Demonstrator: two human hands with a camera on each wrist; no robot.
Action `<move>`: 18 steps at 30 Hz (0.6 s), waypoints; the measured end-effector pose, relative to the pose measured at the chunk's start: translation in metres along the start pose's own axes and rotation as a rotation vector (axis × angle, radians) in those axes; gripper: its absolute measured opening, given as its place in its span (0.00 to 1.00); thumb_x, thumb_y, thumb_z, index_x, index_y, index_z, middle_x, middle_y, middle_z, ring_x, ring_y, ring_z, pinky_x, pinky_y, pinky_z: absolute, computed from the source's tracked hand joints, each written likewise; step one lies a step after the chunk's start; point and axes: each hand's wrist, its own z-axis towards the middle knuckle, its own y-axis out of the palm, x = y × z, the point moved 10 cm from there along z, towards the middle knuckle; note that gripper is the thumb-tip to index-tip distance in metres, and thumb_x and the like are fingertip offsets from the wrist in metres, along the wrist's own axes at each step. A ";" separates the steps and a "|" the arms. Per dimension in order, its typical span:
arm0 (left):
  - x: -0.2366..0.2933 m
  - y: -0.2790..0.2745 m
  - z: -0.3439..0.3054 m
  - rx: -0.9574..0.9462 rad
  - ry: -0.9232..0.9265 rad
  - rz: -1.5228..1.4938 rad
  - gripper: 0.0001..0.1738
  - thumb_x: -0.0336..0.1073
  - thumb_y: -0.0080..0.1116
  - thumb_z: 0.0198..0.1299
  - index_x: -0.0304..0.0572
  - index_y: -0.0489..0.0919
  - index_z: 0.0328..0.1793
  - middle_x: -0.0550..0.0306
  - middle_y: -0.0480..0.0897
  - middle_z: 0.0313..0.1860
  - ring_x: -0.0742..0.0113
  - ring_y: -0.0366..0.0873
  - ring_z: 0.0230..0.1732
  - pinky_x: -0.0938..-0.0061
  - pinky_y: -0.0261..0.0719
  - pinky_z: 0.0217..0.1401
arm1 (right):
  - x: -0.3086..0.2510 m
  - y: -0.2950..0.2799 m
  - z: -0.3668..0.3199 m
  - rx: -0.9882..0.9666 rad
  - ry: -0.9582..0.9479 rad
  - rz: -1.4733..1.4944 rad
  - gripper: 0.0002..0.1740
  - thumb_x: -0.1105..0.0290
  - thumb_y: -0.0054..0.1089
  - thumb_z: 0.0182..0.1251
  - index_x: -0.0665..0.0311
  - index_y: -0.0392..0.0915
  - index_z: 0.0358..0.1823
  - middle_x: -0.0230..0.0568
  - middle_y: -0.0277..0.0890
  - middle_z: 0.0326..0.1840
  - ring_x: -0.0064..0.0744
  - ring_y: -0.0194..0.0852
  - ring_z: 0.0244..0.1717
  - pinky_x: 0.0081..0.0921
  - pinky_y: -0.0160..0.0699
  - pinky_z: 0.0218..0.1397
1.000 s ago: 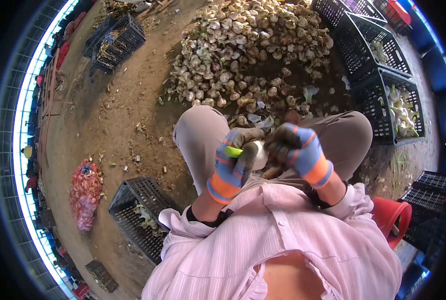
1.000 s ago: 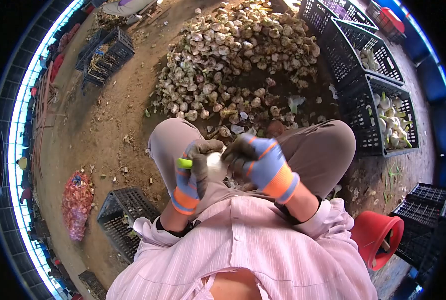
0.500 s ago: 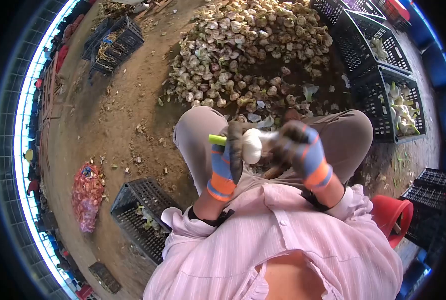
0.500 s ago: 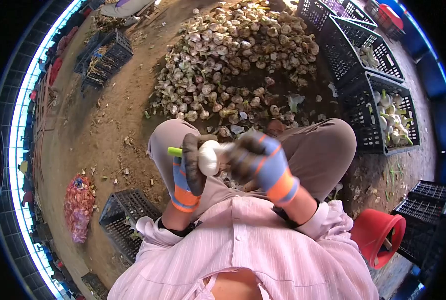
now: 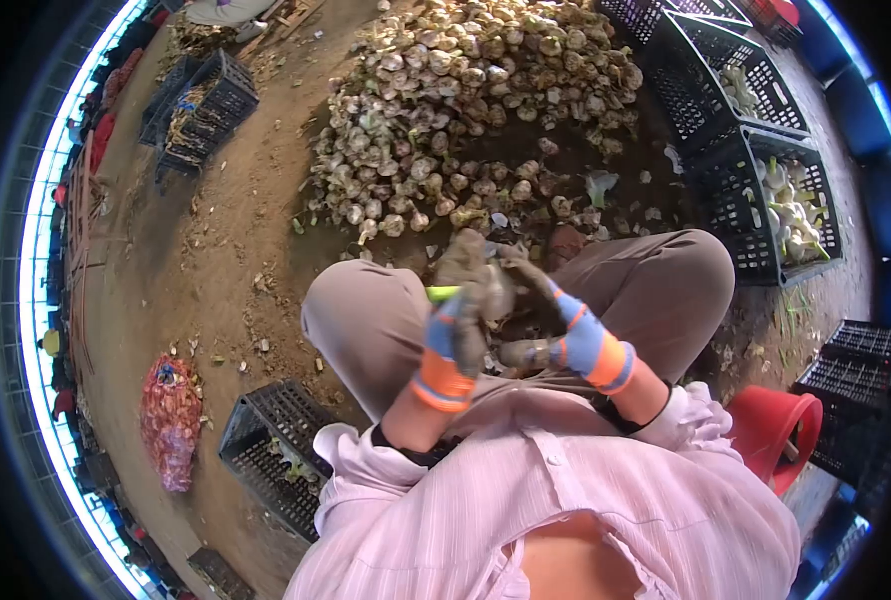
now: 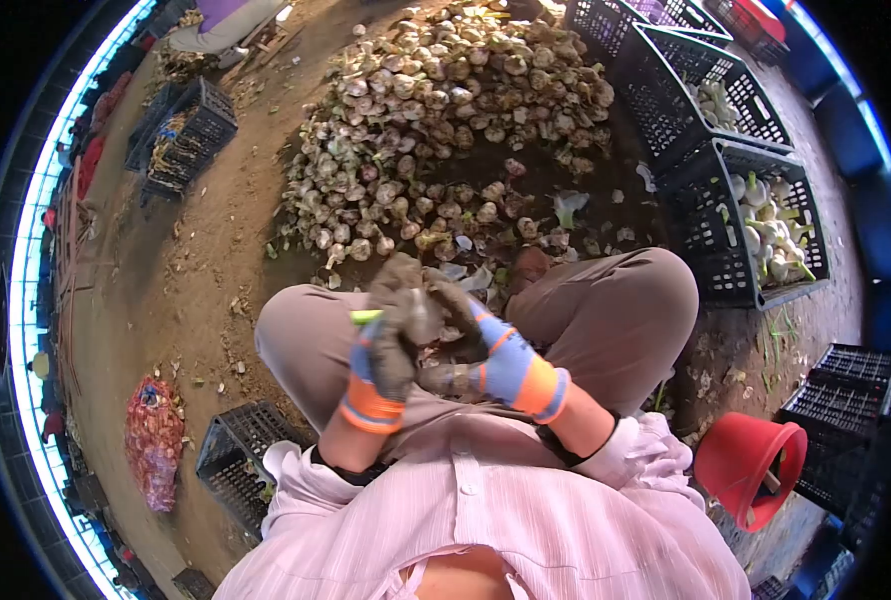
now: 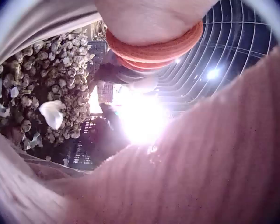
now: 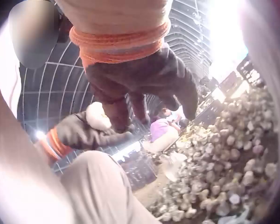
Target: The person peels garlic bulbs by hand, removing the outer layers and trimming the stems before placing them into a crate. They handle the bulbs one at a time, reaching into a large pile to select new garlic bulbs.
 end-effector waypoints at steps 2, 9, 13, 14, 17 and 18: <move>-0.019 0.040 0.001 0.045 -0.182 -0.360 0.28 0.36 0.50 0.60 0.34 0.60 0.65 0.57 0.71 0.54 0.70 0.70 0.51 0.78 0.68 0.54 | 0.015 -0.023 0.005 0.114 0.143 0.186 0.35 0.80 0.61 0.51 0.60 0.59 0.62 0.41 0.67 0.53 0.34 0.70 0.48 0.25 0.71 0.50; -0.065 0.085 0.023 -0.181 -0.522 -0.643 0.27 0.32 0.50 0.62 0.38 0.60 0.67 0.60 0.71 0.55 0.75 0.68 0.54 0.83 0.64 0.57 | -0.120 -0.186 -0.026 0.294 -0.276 0.844 0.30 0.50 0.50 0.63 0.71 0.65 0.54 0.35 0.68 0.33 0.25 0.66 0.27 0.19 0.75 0.35; -0.096 0.070 0.035 -0.232 -0.572 -0.614 0.32 0.45 0.52 0.60 0.39 0.59 0.67 0.57 0.69 0.60 0.73 0.65 0.60 0.74 0.60 0.63 | -0.085 -0.244 0.032 0.589 -0.152 0.316 0.27 0.53 0.48 0.65 0.67 0.64 0.56 0.37 0.71 0.37 0.27 0.71 0.31 0.21 0.75 0.35; -0.096 0.062 0.041 -0.245 -0.512 -0.589 0.36 0.52 0.52 0.59 0.38 0.59 0.67 0.55 0.69 0.60 0.69 0.65 0.61 0.67 0.59 0.65 | -0.056 -0.248 0.054 0.885 -0.069 0.074 0.25 0.56 0.49 0.65 0.66 0.65 0.55 0.38 0.72 0.38 0.29 0.72 0.33 0.21 0.75 0.34; -0.074 0.037 0.059 -0.199 -0.445 -0.612 0.37 0.53 0.52 0.59 0.38 0.58 0.67 0.53 0.68 0.60 0.66 0.64 0.62 0.67 0.59 0.64 | 0.073 -0.284 0.164 0.486 0.130 -0.611 0.11 0.71 0.53 0.59 0.65 0.76 0.42 0.39 0.77 0.40 0.33 0.75 0.40 0.26 0.73 0.45; -0.066 0.025 0.066 -0.151 -0.399 -0.587 0.39 0.54 0.52 0.58 0.35 0.57 0.68 0.53 0.67 0.62 0.63 0.64 0.63 0.68 0.59 0.64 | 0.124 -0.303 0.192 0.394 0.115 -0.881 0.10 0.73 0.54 0.56 0.66 0.78 0.39 0.39 0.78 0.40 0.33 0.75 0.40 0.27 0.72 0.46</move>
